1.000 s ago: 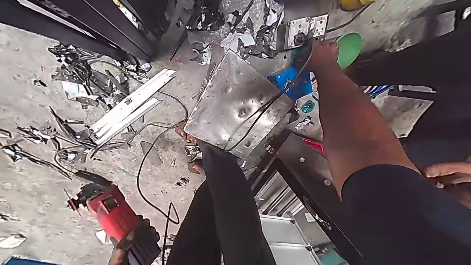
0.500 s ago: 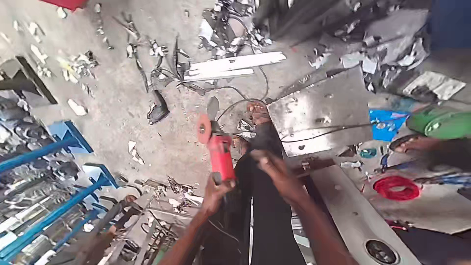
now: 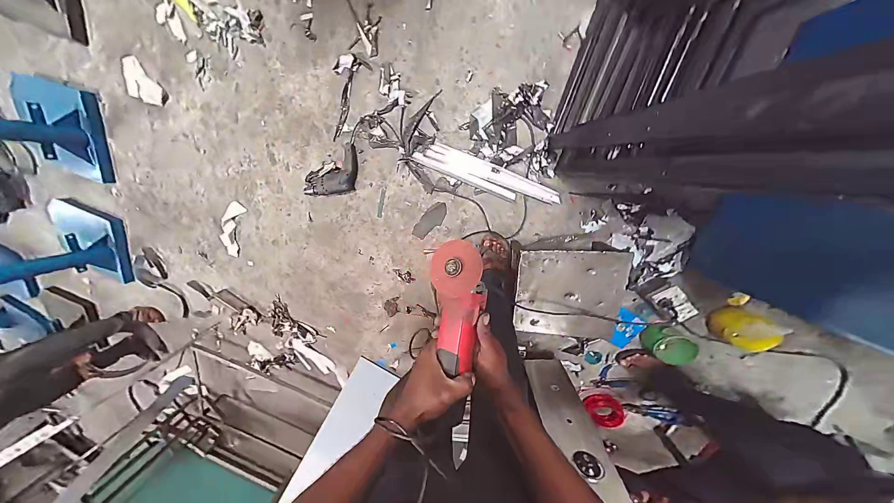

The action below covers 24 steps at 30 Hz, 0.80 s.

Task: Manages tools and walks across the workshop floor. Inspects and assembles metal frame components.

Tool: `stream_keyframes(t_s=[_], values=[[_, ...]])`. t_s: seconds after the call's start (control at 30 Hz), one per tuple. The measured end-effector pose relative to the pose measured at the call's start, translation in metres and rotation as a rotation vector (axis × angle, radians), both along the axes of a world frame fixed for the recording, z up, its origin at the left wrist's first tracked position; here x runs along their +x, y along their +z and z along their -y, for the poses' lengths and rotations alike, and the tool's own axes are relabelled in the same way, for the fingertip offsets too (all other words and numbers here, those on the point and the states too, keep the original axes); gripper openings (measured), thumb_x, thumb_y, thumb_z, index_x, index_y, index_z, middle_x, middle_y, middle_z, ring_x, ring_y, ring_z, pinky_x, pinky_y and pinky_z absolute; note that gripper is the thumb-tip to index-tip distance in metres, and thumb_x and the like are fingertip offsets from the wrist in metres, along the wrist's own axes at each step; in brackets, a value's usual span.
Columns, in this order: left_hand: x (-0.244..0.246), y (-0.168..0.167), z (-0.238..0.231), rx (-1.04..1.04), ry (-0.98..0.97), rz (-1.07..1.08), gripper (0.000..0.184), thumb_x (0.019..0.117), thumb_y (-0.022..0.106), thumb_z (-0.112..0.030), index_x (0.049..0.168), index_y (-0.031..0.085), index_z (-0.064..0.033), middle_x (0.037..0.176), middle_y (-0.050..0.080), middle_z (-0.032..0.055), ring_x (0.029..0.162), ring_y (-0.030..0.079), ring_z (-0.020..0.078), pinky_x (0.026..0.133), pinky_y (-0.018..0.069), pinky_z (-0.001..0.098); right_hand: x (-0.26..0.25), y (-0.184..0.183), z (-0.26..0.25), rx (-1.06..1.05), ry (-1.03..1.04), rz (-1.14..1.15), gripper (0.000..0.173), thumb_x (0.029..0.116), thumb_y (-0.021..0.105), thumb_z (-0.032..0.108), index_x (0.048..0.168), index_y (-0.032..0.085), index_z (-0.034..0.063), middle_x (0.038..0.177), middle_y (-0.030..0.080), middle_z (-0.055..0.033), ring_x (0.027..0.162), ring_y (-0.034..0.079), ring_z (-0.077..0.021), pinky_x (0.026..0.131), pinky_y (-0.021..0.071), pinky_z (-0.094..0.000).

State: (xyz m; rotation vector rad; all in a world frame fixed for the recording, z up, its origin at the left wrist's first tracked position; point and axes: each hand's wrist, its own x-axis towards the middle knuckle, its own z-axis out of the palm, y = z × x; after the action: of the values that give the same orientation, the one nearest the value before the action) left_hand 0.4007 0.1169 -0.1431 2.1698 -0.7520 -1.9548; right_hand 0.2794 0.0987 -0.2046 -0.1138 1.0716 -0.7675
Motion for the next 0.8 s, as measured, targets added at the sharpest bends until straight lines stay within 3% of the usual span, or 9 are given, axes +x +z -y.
stream_keyframes(t_s=[0.1,0.27,0.37,0.43,0.53,0.6,0.7,0.8], values=[[0.003,0.013,0.002,0.014,0.059,0.013,0.071,0.0693,0.084,-0.034,0.127,0.057,-0.0004,0.106,0.071,0.0069,0.096,0.07,0.011,0.09,0.0594,0.0339,0.003,0.014,0.012,0.036,0.032,0.081,0.062,0.107,0.041,0.052,0.138,0.048,-0.0008,0.116,0.071,-0.0123,0.105,0.07,-0.019,0.095,0.059,-0.0373],[0.003,0.021,0.004,-0.036,0.166,0.041,0.07,0.0686,0.083,-0.034,0.124,0.057,0.0005,0.101,0.071,0.0061,0.091,0.07,0.0103,0.086,0.0597,0.033,0.021,0.035,0.042,0.137,0.165,-0.009,0.058,0.1088,0.027,0.049,0.137,0.05,0.0032,0.11,0.07,-0.0145,0.097,0.071,-0.0214,0.086,0.0612,-0.0388],[0.01,0.026,0.005,-0.036,0.221,0.038,0.077,0.0696,0.084,-0.034,0.131,0.055,0.0011,0.104,0.071,0.0074,0.094,0.07,0.0115,0.089,0.0591,0.0347,0.031,0.039,0.05,0.142,0.24,-0.039,0.058,0.1096,0.025,0.049,0.137,0.051,0.0049,0.111,0.07,-0.0132,0.098,0.07,-0.0206,0.086,0.0606,-0.0388],[0.015,0.028,0.002,-0.082,0.304,0.018,0.077,0.0694,0.084,-0.033,0.132,0.055,0.0015,0.105,0.072,0.0071,0.094,0.07,0.0104,0.089,0.059,0.0334,0.032,0.036,0.049,0.09,0.305,0.0,0.06,0.108,0.033,0.054,0.138,0.051,0.0053,0.115,0.07,-0.013,0.103,0.07,-0.0204,0.09,0.0602,-0.039],[0.025,0.03,-0.007,-0.181,0.491,-0.073,0.075,0.0694,0.084,-0.032,0.129,0.056,0.002,0.107,0.072,0.0057,0.096,0.07,0.0076,0.09,0.0595,0.0296,0.039,0.033,0.052,-0.064,0.429,0.053,0.064,0.101,0.052,0.059,0.128,0.058,0.002,0.11,0.073,-0.0142,0.1,0.072,-0.0225,0.09,0.0608,-0.0402],[0.031,0.034,-0.011,-0.213,0.558,-0.073,0.074,0.0686,0.084,-0.031,0.129,0.056,0.0017,0.105,0.072,0.0052,0.095,0.07,0.0076,0.088,0.06,0.0294,0.048,0.041,0.059,-0.108,0.521,0.04,0.063,0.102,0.051,0.058,0.126,0.06,0.001,0.109,0.073,-0.0144,0.101,0.072,-0.0225,0.091,0.0604,-0.0404],[0.04,0.04,-0.008,-0.233,0.561,0.113,0.074,0.0676,0.084,-0.032,0.128,0.057,-0.0002,0.102,0.072,0.0054,0.092,0.071,0.0098,0.086,0.0608,0.0333,0.068,0.057,0.071,-0.187,0.724,-0.046,0.069,0.1023,0.048,0.058,0.135,0.054,-0.002,0.117,0.071,-0.0142,0.109,0.069,-0.02,0.098,0.0574,-0.0378],[0.043,0.029,-0.009,-0.276,0.528,0.354,0.089,0.0655,0.088,-0.038,0.136,0.052,0.0016,0.111,0.071,0.0109,0.1,0.071,0.0185,0.09,0.0603,0.0431,0.084,0.071,0.074,-0.326,1.002,-0.214,0.102,0.0801,0.078,0.063,0.148,0.04,-0.003,0.13,0.066,-0.0103,0.119,0.065,-0.014,0.104,0.0545,-0.0322]])
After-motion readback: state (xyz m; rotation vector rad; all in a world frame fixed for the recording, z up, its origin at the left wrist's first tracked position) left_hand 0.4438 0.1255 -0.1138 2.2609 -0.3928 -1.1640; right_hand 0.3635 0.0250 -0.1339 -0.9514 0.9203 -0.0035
